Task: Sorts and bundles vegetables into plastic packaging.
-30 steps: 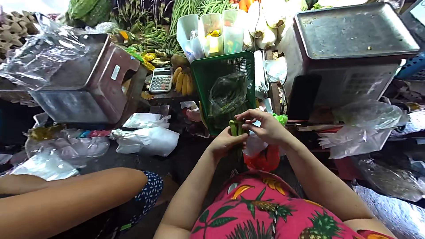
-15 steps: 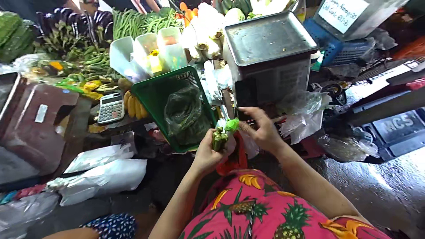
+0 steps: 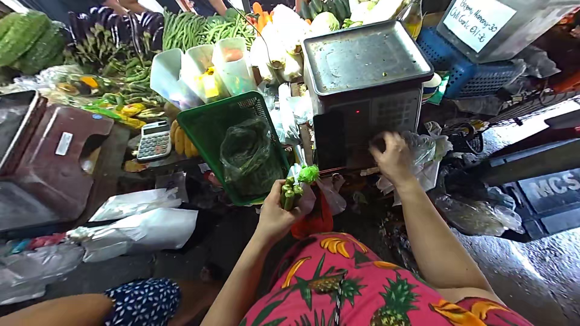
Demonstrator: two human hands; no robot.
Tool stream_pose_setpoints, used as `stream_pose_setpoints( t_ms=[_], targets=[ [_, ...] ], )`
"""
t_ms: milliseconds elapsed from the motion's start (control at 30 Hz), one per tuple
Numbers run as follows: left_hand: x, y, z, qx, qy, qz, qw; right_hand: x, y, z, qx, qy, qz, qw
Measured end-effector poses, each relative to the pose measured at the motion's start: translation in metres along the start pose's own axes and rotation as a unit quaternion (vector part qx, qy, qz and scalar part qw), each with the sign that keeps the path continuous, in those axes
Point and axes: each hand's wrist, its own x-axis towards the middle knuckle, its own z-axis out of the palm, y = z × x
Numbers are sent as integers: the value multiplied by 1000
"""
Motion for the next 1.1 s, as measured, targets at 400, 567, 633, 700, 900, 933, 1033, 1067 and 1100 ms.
stream_pose_setpoints(
  t_ms=[400,567,633,700,900,933,1033,1067,1100],
  targets=[
    [-6,-2,-1,1,113,139,984,-9,-89,-24,524,-89,-102,841],
    [-16,7,-11,202,150,119,960,-47,-144,19,209,-141,-362,898],
    [-24,13,-13,291,124,88,945,-50,-153,38,146,-179,-398,888],
    [-32,8,-18,302,99,97,943,-52,-154,60,158,-248,-379,877],
    [-46,-9,-38,-142,217,56,964,-72,-158,84,302,-442,-259,804],
    [-46,-7,-45,-222,247,-2,943,-79,-165,75,266,-428,-301,809],
    [-49,-5,-58,-446,253,-109,852,-86,-179,51,351,-381,-393,760],
    [-51,-5,-56,-486,237,-94,836,-82,-182,47,457,-393,-352,716],
    [-54,-4,-53,-499,225,-58,835,-79,-186,45,565,-409,-268,664]
  ],
)
